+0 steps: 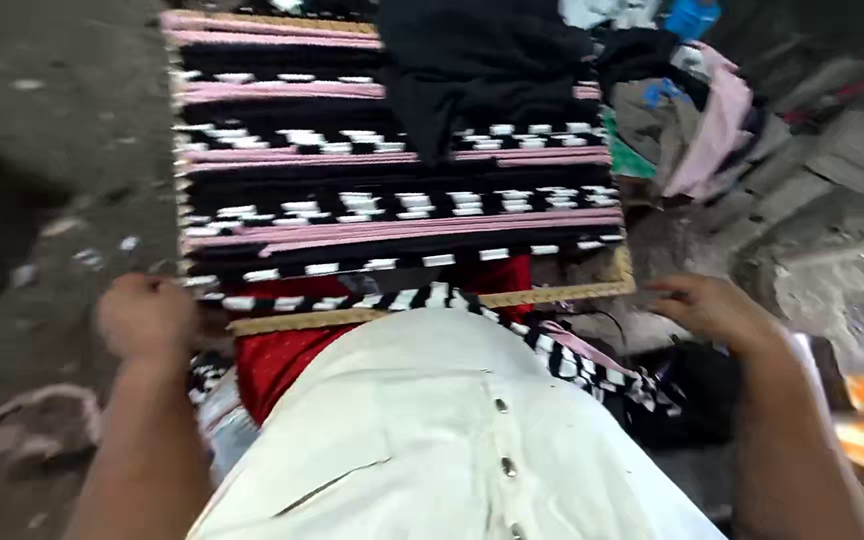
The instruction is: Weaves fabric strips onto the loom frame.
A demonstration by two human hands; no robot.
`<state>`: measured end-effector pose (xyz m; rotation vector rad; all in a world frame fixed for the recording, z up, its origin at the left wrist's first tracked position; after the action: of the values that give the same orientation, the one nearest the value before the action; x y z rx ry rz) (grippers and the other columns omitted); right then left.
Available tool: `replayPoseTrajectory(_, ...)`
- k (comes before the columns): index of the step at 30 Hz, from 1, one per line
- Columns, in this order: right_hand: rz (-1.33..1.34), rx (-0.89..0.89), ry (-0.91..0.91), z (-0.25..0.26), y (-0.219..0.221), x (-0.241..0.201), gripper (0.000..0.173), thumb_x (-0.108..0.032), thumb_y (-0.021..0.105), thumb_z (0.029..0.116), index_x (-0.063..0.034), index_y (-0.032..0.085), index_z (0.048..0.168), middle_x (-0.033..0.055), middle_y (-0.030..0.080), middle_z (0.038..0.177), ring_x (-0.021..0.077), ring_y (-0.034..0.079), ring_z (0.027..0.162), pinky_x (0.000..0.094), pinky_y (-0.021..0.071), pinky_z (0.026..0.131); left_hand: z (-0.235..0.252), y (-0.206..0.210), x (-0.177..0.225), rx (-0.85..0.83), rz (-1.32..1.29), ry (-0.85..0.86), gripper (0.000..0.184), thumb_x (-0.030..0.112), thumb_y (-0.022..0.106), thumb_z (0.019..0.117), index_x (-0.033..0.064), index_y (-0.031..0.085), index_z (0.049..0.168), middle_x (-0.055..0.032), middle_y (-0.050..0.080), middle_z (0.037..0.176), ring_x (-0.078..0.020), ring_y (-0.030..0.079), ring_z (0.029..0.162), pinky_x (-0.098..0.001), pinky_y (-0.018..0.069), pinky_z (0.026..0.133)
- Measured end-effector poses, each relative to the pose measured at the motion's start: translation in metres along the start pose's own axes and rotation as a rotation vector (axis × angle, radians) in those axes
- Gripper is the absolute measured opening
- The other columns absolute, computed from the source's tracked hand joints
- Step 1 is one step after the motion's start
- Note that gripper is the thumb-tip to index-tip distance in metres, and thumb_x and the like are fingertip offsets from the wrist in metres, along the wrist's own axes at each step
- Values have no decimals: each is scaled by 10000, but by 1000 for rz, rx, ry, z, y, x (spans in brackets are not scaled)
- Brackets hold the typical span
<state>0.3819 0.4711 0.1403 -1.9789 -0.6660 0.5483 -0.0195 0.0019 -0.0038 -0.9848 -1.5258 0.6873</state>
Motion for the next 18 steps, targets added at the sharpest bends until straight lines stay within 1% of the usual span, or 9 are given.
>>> replayPoseTrajectory(3, 193, -21, -684, 39, 35, -143, 259, -153, 675, 977, -51, 732, 1208, 132, 721, 1180, 245, 705, 1054, 476, 566, 961, 3, -3, 10, -1, -32, -153, 373, 186, 463, 1040, -106, 610, 1218, -413, 584, 1235, -606, 543, 1197, -806, 379, 944)
replayPoseTrajectory(5, 217, -132, -957, 61, 62, -226, 237, -166, 631, 1006, -66, 739, 1192, 96, 744, 1099, 193, 717, 977, 438, 583, 918, 8, -3, 9, -8, -31, -183, 373, 201, 456, 1039, -89, 611, 1214, -400, 598, 1218, -598, 557, 1180, -803, 397, 923)
replayPoseTrajectory(6, 208, -211, -1027, 70, 76, -262, 238, -169, 604, 1026, -61, 736, 1193, 97, 750, 1081, 199, 722, 972, 446, 580, 920, 10, -1, 7, -9, -30, -197, 374, 214, 456, 1040, -76, 615, 1215, -390, 607, 1207, -591, 570, 1164, -799, 409, 910)
replayPoseTrajectory(9, 91, -438, -1044, 94, 122, -344, 342, -251, 512, 1087, -16, 693, 1258, 173, 727, 1134, 295, 698, 1065, 517, 528, 988, 16, 2, 1, -1, -25, -226, 360, 227, 458, 1036, -46, 624, 1201, -352, 635, 1175, -556, 602, 1134, -776, 438, 887)
replayPoseTrajectory(11, -59, -556, -1010, 109, 147, -373, 451, -339, 444, 1109, 10, 632, 1324, 229, 687, 1203, 354, 659, 1152, 564, 486, 1028, 19, 4, -1, -8, -29, -236, 342, 217, 444, 1043, -23, 633, 1195, -328, 646, 1172, -532, 614, 1132, -757, 450, 887)
replayPoseTrajectory(13, -104, -647, -1011, 121, 164, -384, 477, -352, 409, 1117, 35, 636, 1281, 257, 669, 1205, 373, 636, 1174, 575, 461, 1038, 23, 5, -7, -10, -67, -232, 324, 211, 453, 1044, -16, 648, 1167, -310, 657, 1152, -509, 626, 1119, -742, 454, 891)
replayPoseTrajectory(15, -6, -671, -974, 128, 170, -383, 427, -338, 477, 1099, 36, 679, 1140, 224, 681, 1078, 322, 652, 1048, 530, 490, 959, 30, 7, -19, -12, -173, -199, 282, 203, 505, 1033, -11, 669, 1117, -287, 665, 1116, -473, 633, 1093, -720, 454, 905)
replayPoseTrajectory(16, 73, -671, -928, 131, 171, -380, 377, -329, 542, 1074, 22, 680, 1072, 184, 671, 986, 272, 645, 939, 486, 508, 880, 34, 8, -26, -19, -241, -184, 255, 200, 538, 1021, -2, 677, 1093, -268, 668, 1095, -444, 635, 1071, -698, 460, 903)
replayPoseTrajectory(18, 227, -677, -835, 131, 170, -375, 240, -247, 641, 1025, -9, 669, 1017, 114, 650, 864, 183, 617, 775, 400, 524, 751, 39, 12, -34, -36, -352, -173, 219, 192, 582, 1008, 6, 676, 1078, -236, 666, 1073, -396, 634, 1037, -656, 473, 899)
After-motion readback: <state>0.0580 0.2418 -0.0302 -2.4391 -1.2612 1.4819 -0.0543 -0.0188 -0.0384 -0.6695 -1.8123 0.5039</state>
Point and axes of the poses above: each hand's wrist, its own z-axis towards the middle knuckle, its own y-axis out of the palm, x = y × z, the point moved 2 cm from there along z, towards the middle knuckle
